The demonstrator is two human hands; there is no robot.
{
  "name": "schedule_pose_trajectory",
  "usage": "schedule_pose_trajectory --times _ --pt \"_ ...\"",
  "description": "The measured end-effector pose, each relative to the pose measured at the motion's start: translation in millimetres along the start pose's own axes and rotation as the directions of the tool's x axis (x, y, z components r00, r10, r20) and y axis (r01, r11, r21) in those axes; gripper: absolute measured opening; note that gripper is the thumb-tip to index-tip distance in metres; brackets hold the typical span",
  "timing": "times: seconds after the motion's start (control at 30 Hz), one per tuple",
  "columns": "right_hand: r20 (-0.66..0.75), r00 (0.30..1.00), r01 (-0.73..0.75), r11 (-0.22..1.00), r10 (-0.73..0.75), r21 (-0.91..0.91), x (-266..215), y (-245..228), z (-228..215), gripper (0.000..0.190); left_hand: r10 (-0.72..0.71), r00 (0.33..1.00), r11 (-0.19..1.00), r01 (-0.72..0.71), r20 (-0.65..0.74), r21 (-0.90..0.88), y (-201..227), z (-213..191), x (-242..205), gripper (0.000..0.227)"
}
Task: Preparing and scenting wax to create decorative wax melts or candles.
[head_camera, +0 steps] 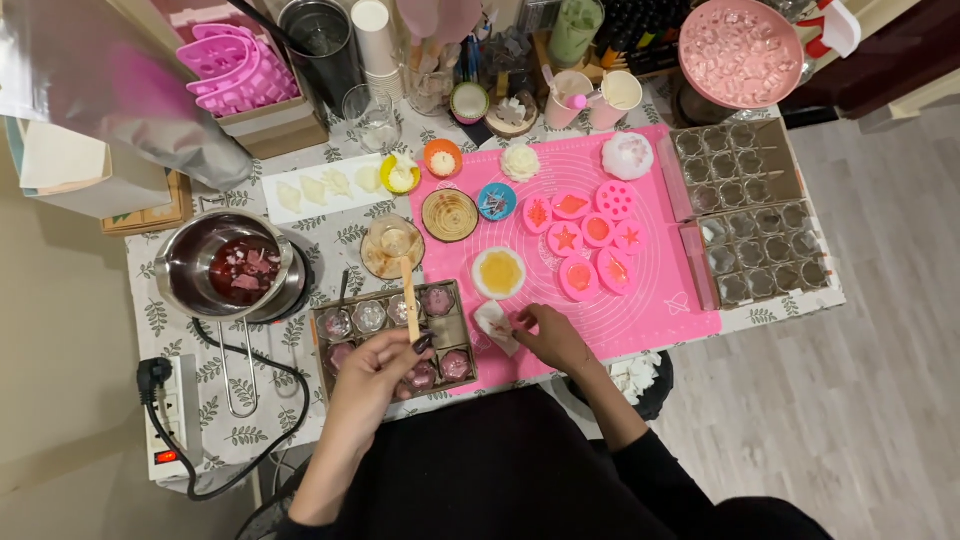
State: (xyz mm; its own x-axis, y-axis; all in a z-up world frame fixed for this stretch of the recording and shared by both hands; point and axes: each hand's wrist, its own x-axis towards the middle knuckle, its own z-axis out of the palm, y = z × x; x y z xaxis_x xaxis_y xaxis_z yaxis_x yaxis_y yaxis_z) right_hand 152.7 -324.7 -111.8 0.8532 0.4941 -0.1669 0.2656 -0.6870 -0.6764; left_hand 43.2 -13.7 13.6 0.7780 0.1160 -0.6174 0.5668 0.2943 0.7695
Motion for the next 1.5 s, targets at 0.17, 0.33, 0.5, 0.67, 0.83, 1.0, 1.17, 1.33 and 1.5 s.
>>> schedule_pose_trajectory --times 0.17,0.33,0.5,0.67,0.83,1.0,1.17,1.33,1.5 --pt "0.171 0.922 -0.385 0.871 0.348 0.306 12.9 -91.4 -32.2 0.030 0.058 0.998 0.998 -0.058 0.020 0.012 3.5 12.7 5.5 0.021" --pt "0.259 0.953 -0.298 0.635 0.157 0.713 21.9 -154.8 -37.1 0.030 0.099 0.995 0.995 -0.099 -0.011 0.026 -0.6 15.3 8.7 0.016" --pt "0.321 0.947 -0.287 0.495 0.017 0.820 30.9 -173.8 -19.3 0.026 0.126 0.990 0.990 -0.121 -0.070 0.079 0.8 18.4 2.2 0.013" --pt "0.234 0.955 -0.290 0.746 0.183 0.599 85.1 -180.8 -40.9 0.025 0.085 0.995 0.971 -0.073 -0.042 0.226 9.8 11.7 -14.6 0.015" --pt "-0.094 0.992 0.086 0.995 -0.089 -0.040 162.3 -179.1 -45.6 0.021 0.153 0.983 0.922 -0.106 -0.099 0.373 1.9 -9.7 -30.0 0.022" --pt "-0.047 0.924 0.305 0.805 -0.380 -0.509 209.3 -160.0 1.8 0.012 0.188 0.943 0.866 -0.026 -0.275 0.500 25.2 -19.4 -59.4 0.025" --pt "-0.061 0.968 0.192 0.879 -0.242 -0.436 192.6 -184.9 0.1 0.023 0.207 0.919 0.870 -0.016 -0.337 0.492 14.2 -28.1 -62.2 0.022" --pt "-0.301 0.935 0.075 0.936 -0.185 -0.345 138.9 -173.7 -11.4 0.032 0.194 0.931 0.896 -0.040 -0.309 0.443 12.0 -34.3 -62.1 0.022" --pt "-0.160 0.982 0.035 0.929 -0.100 -0.369 79.8 -133.7 19.5 0.028 0.264 0.939 0.831 -0.106 -0.220 0.547 16.3 -37.4 -61.2 0.028"
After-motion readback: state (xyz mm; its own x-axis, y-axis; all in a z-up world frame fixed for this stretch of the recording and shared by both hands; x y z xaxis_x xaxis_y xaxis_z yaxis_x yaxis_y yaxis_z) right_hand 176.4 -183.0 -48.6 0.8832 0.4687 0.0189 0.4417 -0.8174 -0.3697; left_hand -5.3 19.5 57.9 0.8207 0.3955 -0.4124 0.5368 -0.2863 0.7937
